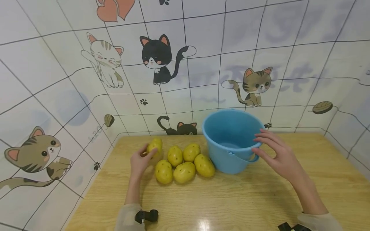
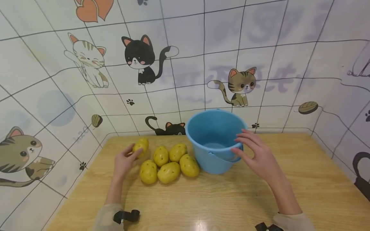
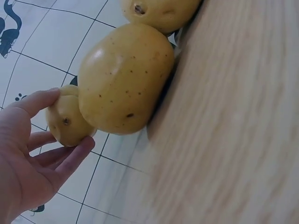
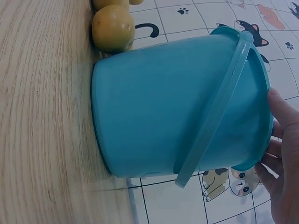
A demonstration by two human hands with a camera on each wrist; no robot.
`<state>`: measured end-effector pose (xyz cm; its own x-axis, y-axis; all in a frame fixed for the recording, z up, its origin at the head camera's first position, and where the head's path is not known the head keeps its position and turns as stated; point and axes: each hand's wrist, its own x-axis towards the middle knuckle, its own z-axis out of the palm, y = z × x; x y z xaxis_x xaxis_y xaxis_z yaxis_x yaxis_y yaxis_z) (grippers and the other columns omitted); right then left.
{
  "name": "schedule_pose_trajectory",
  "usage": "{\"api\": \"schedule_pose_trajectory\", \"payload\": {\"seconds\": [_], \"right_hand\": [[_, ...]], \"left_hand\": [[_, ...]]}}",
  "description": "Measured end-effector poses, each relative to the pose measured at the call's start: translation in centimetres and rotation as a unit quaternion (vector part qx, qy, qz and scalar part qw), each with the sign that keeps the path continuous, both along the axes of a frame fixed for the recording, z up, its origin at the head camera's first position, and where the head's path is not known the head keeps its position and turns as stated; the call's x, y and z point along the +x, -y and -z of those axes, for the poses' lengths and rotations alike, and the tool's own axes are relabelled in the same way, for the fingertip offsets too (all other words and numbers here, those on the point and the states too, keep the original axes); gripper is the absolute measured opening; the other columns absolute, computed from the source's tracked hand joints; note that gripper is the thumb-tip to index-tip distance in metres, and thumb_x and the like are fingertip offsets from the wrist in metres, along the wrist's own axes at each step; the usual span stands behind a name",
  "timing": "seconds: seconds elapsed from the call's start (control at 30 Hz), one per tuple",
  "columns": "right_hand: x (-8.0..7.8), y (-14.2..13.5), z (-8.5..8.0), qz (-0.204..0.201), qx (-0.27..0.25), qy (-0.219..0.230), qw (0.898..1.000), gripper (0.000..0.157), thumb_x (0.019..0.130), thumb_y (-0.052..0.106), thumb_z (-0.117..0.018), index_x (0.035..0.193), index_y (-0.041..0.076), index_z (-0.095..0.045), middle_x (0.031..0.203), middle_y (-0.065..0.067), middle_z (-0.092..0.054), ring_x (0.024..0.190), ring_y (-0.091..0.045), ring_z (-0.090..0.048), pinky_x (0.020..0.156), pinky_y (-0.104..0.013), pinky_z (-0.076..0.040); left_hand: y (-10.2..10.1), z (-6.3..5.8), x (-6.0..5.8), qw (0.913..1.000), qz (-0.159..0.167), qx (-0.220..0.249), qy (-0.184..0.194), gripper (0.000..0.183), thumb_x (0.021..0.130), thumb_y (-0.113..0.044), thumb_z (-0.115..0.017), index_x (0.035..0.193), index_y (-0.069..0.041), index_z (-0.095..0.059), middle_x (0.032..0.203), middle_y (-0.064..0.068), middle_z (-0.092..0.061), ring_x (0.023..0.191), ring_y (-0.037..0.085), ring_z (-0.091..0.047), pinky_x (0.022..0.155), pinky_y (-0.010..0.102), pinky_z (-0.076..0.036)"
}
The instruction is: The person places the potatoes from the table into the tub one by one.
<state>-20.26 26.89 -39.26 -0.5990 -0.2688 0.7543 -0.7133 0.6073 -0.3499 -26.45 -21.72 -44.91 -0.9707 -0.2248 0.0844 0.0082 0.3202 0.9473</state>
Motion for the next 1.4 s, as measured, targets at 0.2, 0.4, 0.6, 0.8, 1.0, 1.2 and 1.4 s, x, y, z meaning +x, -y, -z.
{"api": "schedule_pose_trajectory", "payload": {"seconds": [0.2, 0.4, 0.6, 0.8, 1.0, 1.2, 1.4], "right_hand": [[-0.1, 0.1, 0.1, 0.004, 0.004, 0.004, 1.0, 0.039, 0.081, 0.006, -0.083, 0.119, 0.006, -0.071, 0.128, -0.01, -0.064, 0.139, -0.032, -0.044, 0.115, -0.019, -0.028], [0.0, 0.2, 0.0, 0.006, 0.002, 0.002, 1.0, 0.043, 0.078, 0.003, -0.084, 0.119, 0.008, -0.071, 0.128, -0.01, -0.064, 0.141, -0.026, -0.042, 0.115, -0.018, -0.027], [0.0, 0.1, 0.0, 0.002, -0.002, -0.003, 1.0, 0.041, 0.079, 0.004, -0.084, 0.118, 0.005, -0.071, 0.127, -0.011, -0.064, 0.141, -0.024, -0.042, 0.115, -0.018, -0.028], [0.1, 0.1, -0.1, 0.007, -0.002, 0.003, 1.0, 0.043, 0.078, 0.002, -0.084, 0.119, 0.008, -0.071, 0.127, -0.01, -0.064, 0.142, -0.024, -0.042, 0.114, -0.017, -0.028], [0.1, 0.1, -0.1, 0.011, -0.002, 0.006, 1.0, 0.045, 0.077, 0.0, -0.084, 0.119, 0.008, -0.071, 0.127, -0.009, -0.064, 0.142, -0.024, -0.042, 0.115, -0.017, -0.027], [0.1, 0.2, -0.1, 0.011, 0.0, 0.003, 1.0, 0.045, 0.077, 0.001, -0.084, 0.119, 0.006, -0.071, 0.128, -0.01, -0.064, 0.142, -0.023, -0.041, 0.114, -0.017, -0.027], [0.1, 0.1, 0.0, 0.009, -0.002, 0.002, 1.0, 0.044, 0.077, 0.001, -0.084, 0.119, 0.006, -0.07, 0.128, -0.01, -0.064, 0.142, -0.022, -0.041, 0.115, -0.017, -0.027]], "left_hand": [[-0.5, -1.1, 0.2, 0.9982, -0.011, 0.058, -0.014, 0.079, 0.085, -0.045, -0.08, 0.146, -0.004, -0.052, 0.14, 0.016, -0.058, 0.112, 0.028, -0.064, 0.085, 0.025, -0.056], [-1.3, -2.5, 0.6, 0.9945, -0.012, 0.099, -0.03, 0.074, 0.087, -0.037, -0.081, 0.145, -0.002, -0.052, 0.141, 0.016, -0.058, 0.106, 0.015, -0.064, 0.082, 0.02, -0.056], [-2.3, -3.1, 0.6, 0.9912, -0.011, 0.117, -0.061, 0.069, 0.087, -0.03, -0.082, 0.143, -0.002, -0.055, 0.136, 0.016, -0.061, 0.102, 0.015, -0.066, 0.083, 0.023, -0.057], [-3.3, -4.3, 0.9, 0.9912, -0.006, 0.104, -0.081, 0.066, 0.087, -0.031, -0.082, 0.143, -0.007, -0.057, 0.135, 0.013, -0.062, 0.11, 0.025, -0.064, 0.082, 0.02, -0.056], [-4.3, -5.4, 1.5, 0.9907, -0.012, 0.086, -0.105, 0.064, 0.086, -0.036, -0.082, 0.141, -0.012, -0.06, 0.134, 0.008, -0.064, 0.111, 0.023, -0.063, 0.082, 0.017, -0.054], [-5.4, -6.6, 2.3, 0.986, 0.004, 0.089, -0.141, 0.064, 0.087, -0.036, -0.081, 0.141, -0.011, -0.06, 0.13, 0.005, -0.065, 0.11, 0.02, -0.063, 0.086, 0.02, -0.055], [-6.7, -7.7, 3.1, 0.978, 0.033, 0.1, -0.18, 0.061, 0.088, -0.032, -0.081, 0.14, -0.006, -0.06, 0.127, 0.004, -0.066, 0.107, 0.02, -0.065, 0.086, 0.026, -0.057]]}}
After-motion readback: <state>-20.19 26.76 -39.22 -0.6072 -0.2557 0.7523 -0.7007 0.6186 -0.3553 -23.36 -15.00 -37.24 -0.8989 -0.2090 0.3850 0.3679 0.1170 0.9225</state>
